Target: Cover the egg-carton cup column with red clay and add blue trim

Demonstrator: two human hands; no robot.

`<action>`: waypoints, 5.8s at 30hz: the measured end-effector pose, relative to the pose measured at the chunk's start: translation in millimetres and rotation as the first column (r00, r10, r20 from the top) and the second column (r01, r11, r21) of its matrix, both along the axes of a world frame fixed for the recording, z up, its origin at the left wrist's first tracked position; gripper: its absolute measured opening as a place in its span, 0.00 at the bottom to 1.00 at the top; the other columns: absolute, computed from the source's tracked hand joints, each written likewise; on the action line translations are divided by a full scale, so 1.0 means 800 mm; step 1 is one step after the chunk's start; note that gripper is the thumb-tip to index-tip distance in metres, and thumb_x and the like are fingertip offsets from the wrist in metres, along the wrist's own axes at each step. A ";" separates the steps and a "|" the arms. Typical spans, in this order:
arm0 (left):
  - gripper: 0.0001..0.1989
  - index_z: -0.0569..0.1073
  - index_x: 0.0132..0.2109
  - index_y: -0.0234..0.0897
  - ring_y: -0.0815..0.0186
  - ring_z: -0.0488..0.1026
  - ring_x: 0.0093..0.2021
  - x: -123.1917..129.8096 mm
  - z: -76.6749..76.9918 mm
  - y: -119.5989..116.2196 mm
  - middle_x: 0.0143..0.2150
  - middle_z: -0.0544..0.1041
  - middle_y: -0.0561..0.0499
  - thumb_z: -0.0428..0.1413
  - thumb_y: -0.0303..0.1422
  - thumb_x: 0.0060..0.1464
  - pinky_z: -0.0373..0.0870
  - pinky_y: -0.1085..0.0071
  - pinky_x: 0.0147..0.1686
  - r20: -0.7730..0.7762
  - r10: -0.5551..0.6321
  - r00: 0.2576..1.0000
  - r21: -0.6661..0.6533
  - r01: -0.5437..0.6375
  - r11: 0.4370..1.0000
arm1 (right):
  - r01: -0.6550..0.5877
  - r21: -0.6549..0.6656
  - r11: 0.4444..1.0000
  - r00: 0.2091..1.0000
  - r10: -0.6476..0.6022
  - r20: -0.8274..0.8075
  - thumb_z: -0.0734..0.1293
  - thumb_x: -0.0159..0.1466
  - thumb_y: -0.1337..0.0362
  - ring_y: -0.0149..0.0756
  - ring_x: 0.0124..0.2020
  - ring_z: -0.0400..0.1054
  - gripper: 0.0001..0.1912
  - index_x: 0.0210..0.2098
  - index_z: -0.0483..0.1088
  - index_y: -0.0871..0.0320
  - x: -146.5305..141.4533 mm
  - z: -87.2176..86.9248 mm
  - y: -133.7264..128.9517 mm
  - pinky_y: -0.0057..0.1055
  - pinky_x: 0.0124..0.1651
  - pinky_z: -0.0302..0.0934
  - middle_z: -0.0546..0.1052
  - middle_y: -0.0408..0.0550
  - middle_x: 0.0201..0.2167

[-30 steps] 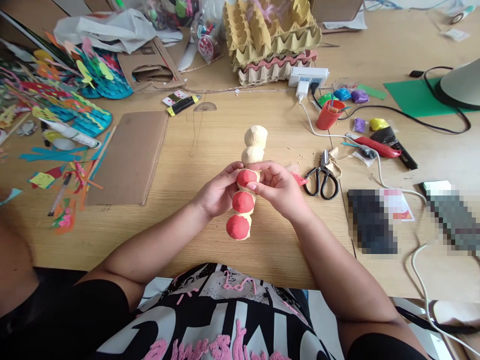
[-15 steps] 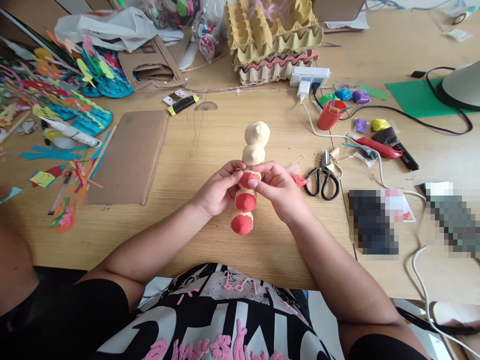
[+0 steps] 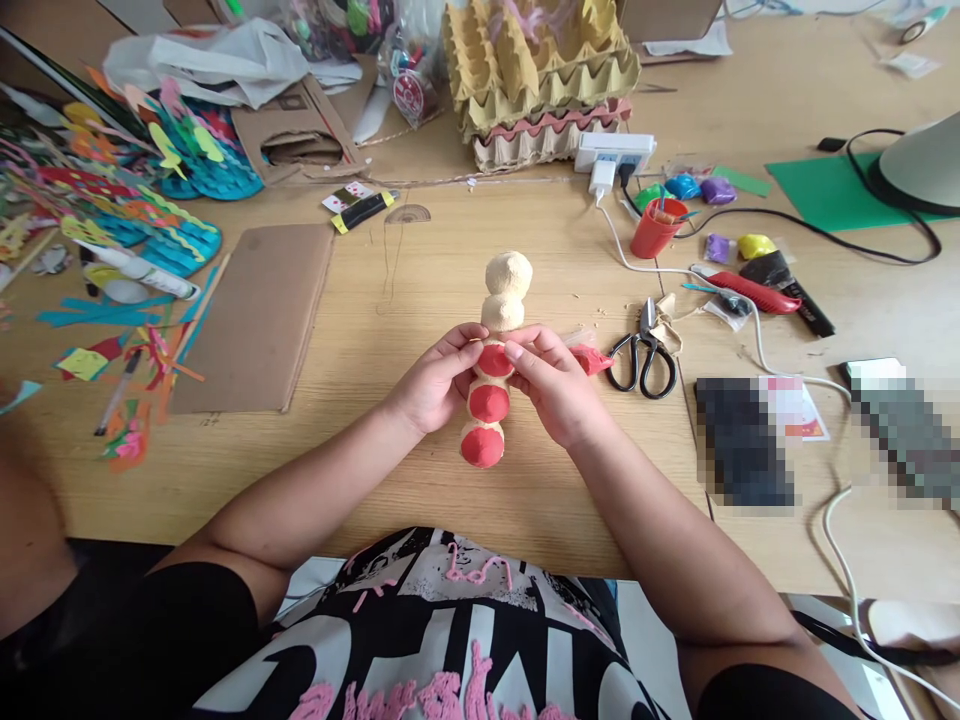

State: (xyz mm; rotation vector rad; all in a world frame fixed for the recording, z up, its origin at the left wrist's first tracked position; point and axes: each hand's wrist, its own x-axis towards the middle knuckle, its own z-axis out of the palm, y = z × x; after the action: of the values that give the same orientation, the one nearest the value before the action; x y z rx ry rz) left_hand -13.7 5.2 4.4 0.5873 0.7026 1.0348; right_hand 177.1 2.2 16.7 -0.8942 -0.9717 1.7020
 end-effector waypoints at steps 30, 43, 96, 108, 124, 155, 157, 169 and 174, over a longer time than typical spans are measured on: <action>0.23 0.80 0.46 0.42 0.69 0.81 0.38 0.003 -0.001 -0.003 0.40 0.86 0.56 0.82 0.45 0.54 0.74 0.71 0.38 0.013 0.017 1.000 0.090 -0.018 0.996 | 0.145 -0.005 0.989 0.989 -0.145 -0.021 0.85 0.64 0.50 0.34 0.36 0.74 0.23 0.44 0.70 0.47 -0.013 0.003 -0.013 0.35 0.43 0.71 0.79 0.36 0.34; 0.23 0.80 0.43 0.41 0.67 0.82 0.36 0.008 -0.002 -0.008 0.37 0.85 0.55 0.83 0.40 0.49 0.74 0.71 0.35 0.055 0.029 0.998 0.007 -0.030 1.000 | 0.026 -0.164 0.986 0.979 -0.058 -0.195 0.86 0.63 0.58 0.35 0.40 0.73 0.20 0.40 0.71 0.48 -0.009 0.002 -0.010 0.34 0.45 0.71 0.80 0.39 0.39; 0.37 0.76 0.60 0.40 0.63 0.83 0.40 0.004 -0.012 0.009 0.43 0.87 0.53 0.82 0.40 0.47 0.71 0.66 0.41 -0.007 0.024 1.000 -0.104 -0.025 0.994 | -0.035 -0.260 0.965 0.961 -0.039 -0.273 0.87 0.60 0.55 0.37 0.38 0.75 0.23 0.39 0.70 0.49 -0.015 -0.039 0.007 0.35 0.45 0.75 0.79 0.38 0.36; 0.32 0.78 0.59 0.44 0.63 0.82 0.39 0.002 -0.019 0.008 0.40 0.88 0.56 0.79 0.33 0.49 0.73 0.64 0.45 0.016 -0.013 1.000 -0.055 0.014 0.998 | -0.049 -0.271 0.961 0.973 -0.016 -0.232 0.86 0.59 0.60 0.38 0.39 0.76 0.21 0.39 0.70 0.49 -0.018 -0.037 0.011 0.38 0.44 0.74 0.82 0.40 0.38; 0.16 0.80 0.40 0.42 0.65 0.75 0.36 0.008 0.003 0.008 0.36 0.82 0.52 0.76 0.37 0.47 0.73 0.68 0.38 -0.044 -0.048 0.998 0.091 0.052 0.994 | -0.077 -0.210 0.975 0.983 0.038 -0.181 0.83 0.60 0.57 0.44 0.39 0.75 0.19 0.39 0.70 0.47 -0.017 -0.033 0.007 0.43 0.47 0.74 0.79 0.41 0.37; 0.32 0.77 0.62 0.41 0.61 0.82 0.45 0.002 -0.011 0.004 0.48 0.88 0.50 0.79 0.37 0.54 0.72 0.61 0.52 0.027 -0.077 0.997 0.005 0.077 0.997 | -0.060 -0.244 0.968 0.966 -0.005 -0.258 0.83 0.63 0.63 0.37 0.39 0.73 0.17 0.39 0.72 0.49 -0.009 -0.031 0.006 0.35 0.46 0.73 0.80 0.40 0.39; 0.32 0.77 0.62 0.41 0.61 0.82 0.44 0.002 -0.011 0.004 0.46 0.87 0.50 0.79 0.38 0.54 0.72 0.61 0.50 0.010 -0.077 0.997 0.000 0.077 0.997 | -0.066 -0.252 0.966 0.965 -0.002 -0.261 0.83 0.62 0.62 0.38 0.39 0.73 0.17 0.40 0.72 0.49 -0.009 -0.031 0.006 0.35 0.45 0.73 0.80 0.40 0.38; 0.32 0.76 0.63 0.41 0.60 0.84 0.44 0.002 -0.016 0.005 0.45 0.88 0.51 0.77 0.37 0.56 0.75 0.61 0.52 0.008 -0.087 0.996 0.008 0.087 0.996 | -0.056 -0.243 0.968 0.972 -0.003 -0.234 0.83 0.63 0.62 0.39 0.39 0.74 0.17 0.41 0.72 0.49 -0.011 -0.032 0.005 0.36 0.46 0.74 0.79 0.41 0.38; 0.31 0.75 0.64 0.42 0.60 0.83 0.43 0.000 -0.017 0.005 0.44 0.87 0.51 0.76 0.38 0.57 0.74 0.60 0.49 -0.010 -0.095 0.995 0.008 0.095 0.995 | -0.062 -0.268 0.961 0.962 -0.014 -0.273 0.80 0.62 0.60 0.44 0.40 0.75 0.16 0.39 0.70 0.48 -0.011 -0.032 0.007 0.44 0.49 0.77 0.79 0.42 0.37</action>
State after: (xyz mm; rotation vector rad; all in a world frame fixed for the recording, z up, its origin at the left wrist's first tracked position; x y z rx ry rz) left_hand -13.8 9.0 -8.8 0.6277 0.6726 0.9478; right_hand 168.1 7.6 -9.3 -0.7966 -0.5727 1.9523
